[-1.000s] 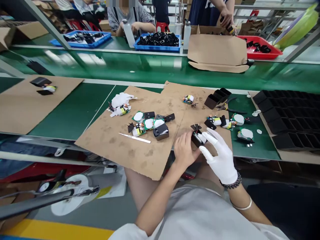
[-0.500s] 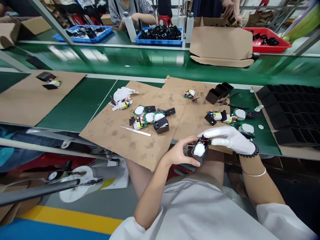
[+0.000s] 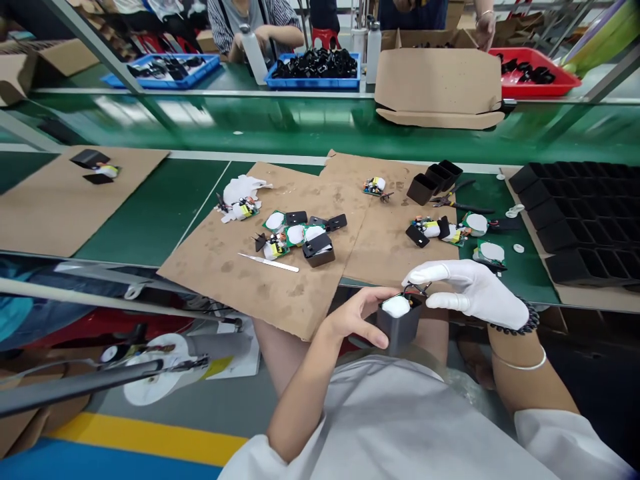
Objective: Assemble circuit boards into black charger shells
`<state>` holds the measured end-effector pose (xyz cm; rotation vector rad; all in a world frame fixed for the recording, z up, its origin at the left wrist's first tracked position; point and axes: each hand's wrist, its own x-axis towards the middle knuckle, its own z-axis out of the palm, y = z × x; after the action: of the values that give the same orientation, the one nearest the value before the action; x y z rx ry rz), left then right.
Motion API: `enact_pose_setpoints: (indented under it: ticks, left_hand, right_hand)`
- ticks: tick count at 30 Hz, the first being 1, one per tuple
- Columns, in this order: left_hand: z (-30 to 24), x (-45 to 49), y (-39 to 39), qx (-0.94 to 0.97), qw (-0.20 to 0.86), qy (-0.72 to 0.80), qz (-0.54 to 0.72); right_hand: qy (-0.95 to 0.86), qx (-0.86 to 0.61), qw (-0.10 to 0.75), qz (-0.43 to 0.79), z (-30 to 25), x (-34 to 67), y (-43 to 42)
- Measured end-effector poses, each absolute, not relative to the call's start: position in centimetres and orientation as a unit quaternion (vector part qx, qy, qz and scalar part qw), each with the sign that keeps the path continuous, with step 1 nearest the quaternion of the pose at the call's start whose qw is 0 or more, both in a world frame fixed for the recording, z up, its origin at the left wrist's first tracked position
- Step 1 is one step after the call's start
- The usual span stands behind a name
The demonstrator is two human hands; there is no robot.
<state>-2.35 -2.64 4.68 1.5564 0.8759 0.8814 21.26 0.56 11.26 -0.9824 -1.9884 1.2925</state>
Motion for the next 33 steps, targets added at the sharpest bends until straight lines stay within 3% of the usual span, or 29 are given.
enact_pose_setpoints:
  ticks: [3, 8, 13, 17, 21, 33]
  left_hand:
    - [5.5, -1.6, -3.3, 0.643, 0.520, 0.386, 0.409]
    - [5.0, 0.4, -3.4, 0.686, 0.203, 0.501, 0.486]
    - [2.7, 2.4, -1.8, 0.701, 0.040, 0.523, 0.484]
    - [1.5, 3.2, -0.4, 0.702, 0.023, 0.518, 0.488]
    - [1.0, 3.2, 0.1, 0.697, 0.080, 0.510, 0.498]
    - [1.2, 2.6, 0.3, 0.703, 0.108, 0.520, 0.472]
  right_hand:
    - [-0.715, -0.432, 0.299, 0.461, 11.7, 20.5, 0.0]
    - [-0.703, -0.509, 0.352, 0.351, 11.5, 19.1, -1.2]
    - [-0.706, -0.577, 0.382, 0.151, 10.9, 17.3, -1.6]
    - [-0.703, -0.590, 0.392, 0.055, 10.3, 16.6, -1.4]
    - [-0.725, -0.585, 0.363, -0.009, 9.4, 16.8, -1.4]
    - [-0.740, -0.530, 0.415, 0.004, 6.9, 16.5, -0.6]
